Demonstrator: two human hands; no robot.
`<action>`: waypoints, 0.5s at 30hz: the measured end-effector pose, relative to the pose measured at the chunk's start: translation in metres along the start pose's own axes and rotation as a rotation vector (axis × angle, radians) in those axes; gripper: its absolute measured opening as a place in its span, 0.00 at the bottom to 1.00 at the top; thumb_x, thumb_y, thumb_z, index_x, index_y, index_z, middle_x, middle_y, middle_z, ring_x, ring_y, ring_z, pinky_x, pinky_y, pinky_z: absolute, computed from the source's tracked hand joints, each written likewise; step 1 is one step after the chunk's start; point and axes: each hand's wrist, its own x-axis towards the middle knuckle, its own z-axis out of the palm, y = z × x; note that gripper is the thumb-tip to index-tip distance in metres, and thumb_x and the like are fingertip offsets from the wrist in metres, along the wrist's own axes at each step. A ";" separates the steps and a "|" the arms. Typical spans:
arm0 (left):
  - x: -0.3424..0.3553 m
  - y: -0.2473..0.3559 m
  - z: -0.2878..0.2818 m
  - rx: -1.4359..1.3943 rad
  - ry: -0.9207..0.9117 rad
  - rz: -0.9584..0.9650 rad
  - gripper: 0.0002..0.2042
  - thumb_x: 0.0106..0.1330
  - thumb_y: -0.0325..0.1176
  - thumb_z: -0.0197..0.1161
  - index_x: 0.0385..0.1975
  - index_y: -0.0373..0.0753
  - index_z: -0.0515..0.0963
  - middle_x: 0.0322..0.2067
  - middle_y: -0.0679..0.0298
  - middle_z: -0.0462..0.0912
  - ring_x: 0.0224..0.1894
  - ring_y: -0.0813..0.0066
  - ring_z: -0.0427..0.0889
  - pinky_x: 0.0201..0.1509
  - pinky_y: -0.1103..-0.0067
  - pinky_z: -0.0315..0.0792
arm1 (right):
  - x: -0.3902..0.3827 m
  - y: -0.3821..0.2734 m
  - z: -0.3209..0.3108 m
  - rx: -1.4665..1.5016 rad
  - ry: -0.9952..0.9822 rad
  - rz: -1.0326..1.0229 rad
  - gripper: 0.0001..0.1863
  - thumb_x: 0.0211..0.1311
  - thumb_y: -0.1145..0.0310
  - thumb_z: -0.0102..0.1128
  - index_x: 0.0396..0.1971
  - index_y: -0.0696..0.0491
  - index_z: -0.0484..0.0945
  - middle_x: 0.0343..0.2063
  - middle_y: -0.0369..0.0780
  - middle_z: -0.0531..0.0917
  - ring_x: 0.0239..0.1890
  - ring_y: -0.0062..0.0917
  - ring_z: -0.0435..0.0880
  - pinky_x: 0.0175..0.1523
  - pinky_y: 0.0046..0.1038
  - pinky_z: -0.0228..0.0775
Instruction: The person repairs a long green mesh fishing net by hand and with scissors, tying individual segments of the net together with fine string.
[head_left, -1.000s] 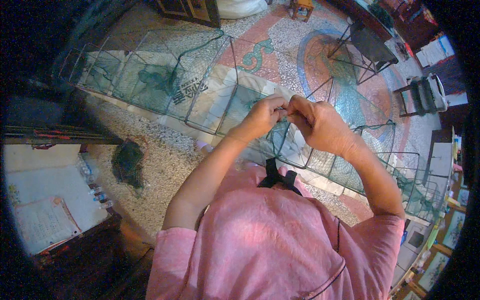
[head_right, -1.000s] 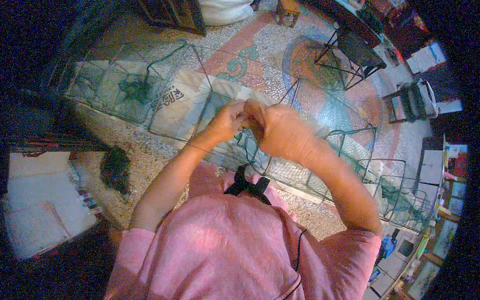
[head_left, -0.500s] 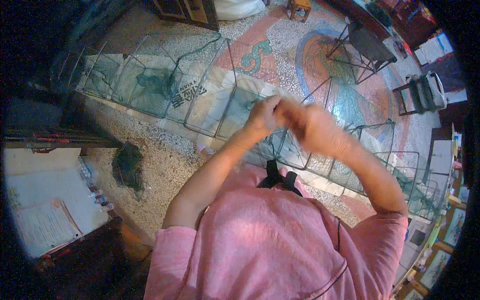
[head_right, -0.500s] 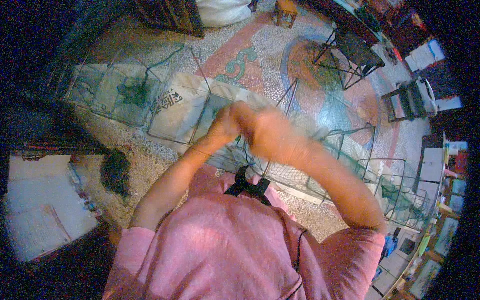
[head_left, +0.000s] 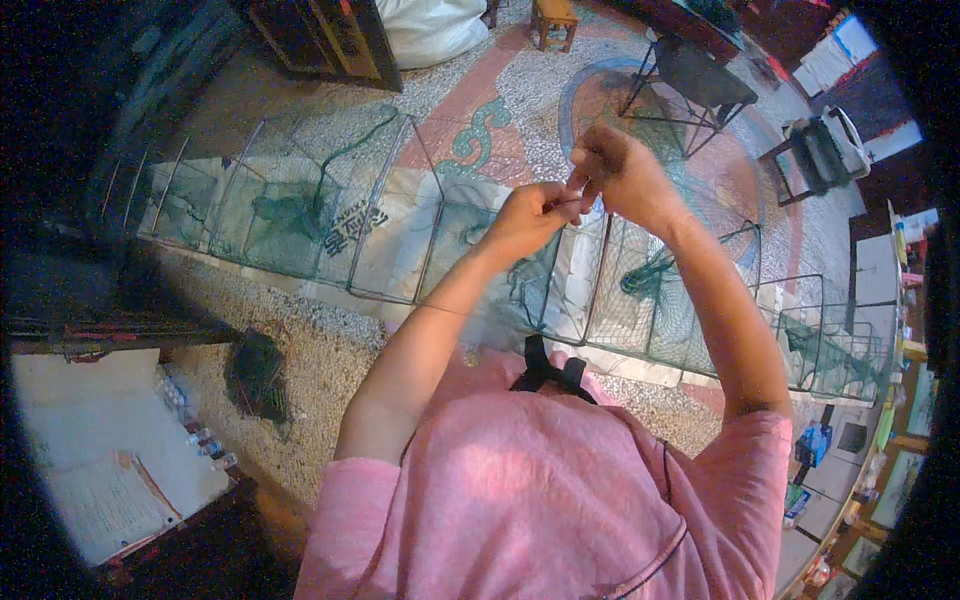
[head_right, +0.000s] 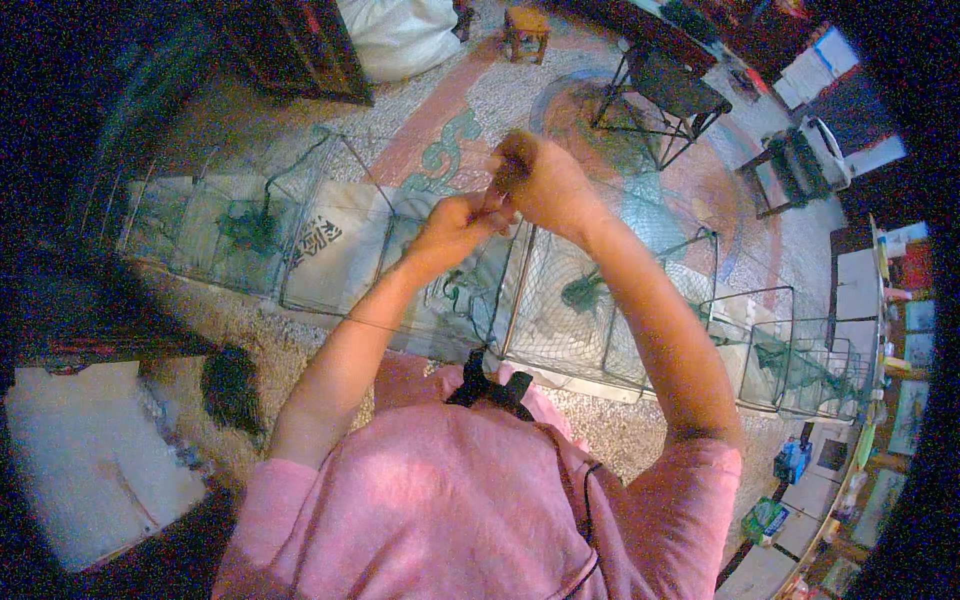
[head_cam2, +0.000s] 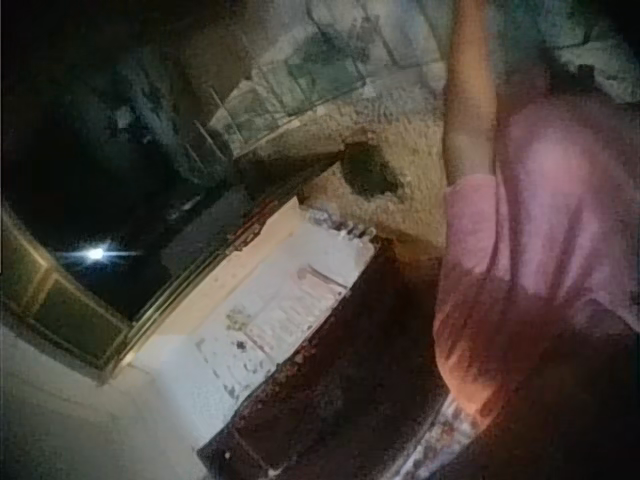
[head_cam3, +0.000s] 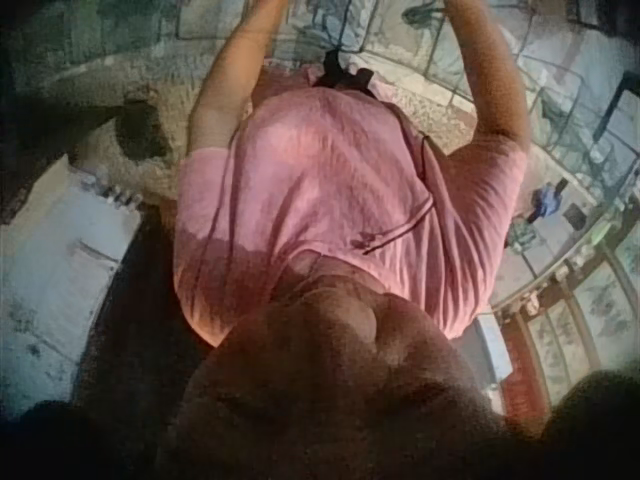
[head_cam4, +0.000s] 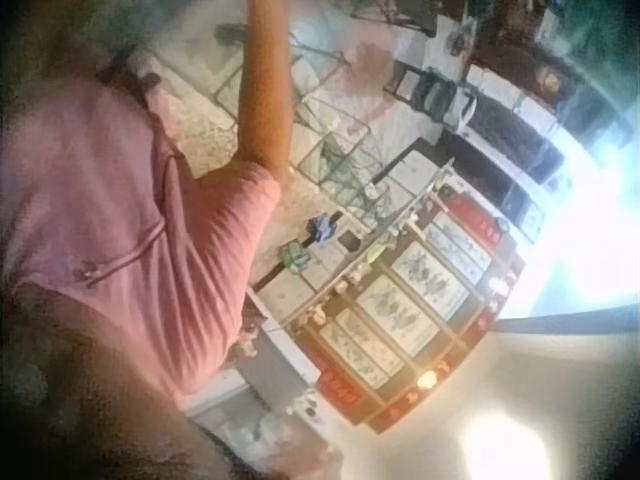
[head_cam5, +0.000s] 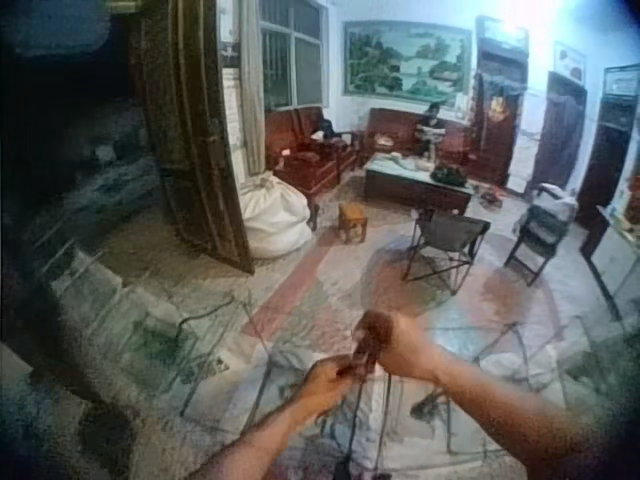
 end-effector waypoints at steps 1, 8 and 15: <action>0.004 -0.002 0.003 -0.017 0.008 0.022 0.07 0.56 0.31 0.53 0.29 0.34 0.75 0.26 0.65 0.78 0.30 0.79 0.75 0.37 0.82 0.68 | -0.005 -0.012 -0.007 0.133 0.002 0.071 0.11 0.53 0.64 0.51 0.31 0.56 0.69 0.25 0.41 0.77 0.25 0.29 0.77 0.26 0.28 0.66; 0.023 -0.001 0.019 -0.072 0.139 -0.035 0.06 0.55 0.30 0.54 0.24 0.35 0.74 0.22 0.68 0.76 0.26 0.84 0.71 0.35 0.86 0.65 | -0.042 -0.063 -0.049 0.267 0.347 -0.149 0.13 0.56 0.63 0.47 0.37 0.55 0.68 0.28 0.38 0.77 0.24 0.18 0.75 0.24 0.18 0.63; 0.037 -0.009 0.038 -0.190 0.189 -0.031 0.07 0.55 0.31 0.54 0.22 0.34 0.73 0.18 0.68 0.74 0.23 0.84 0.71 0.29 0.86 0.64 | -0.168 -0.126 -0.060 0.287 0.641 -0.749 0.16 0.56 0.64 0.46 0.43 0.53 0.65 0.37 0.41 0.73 0.35 0.26 0.72 0.38 0.24 0.63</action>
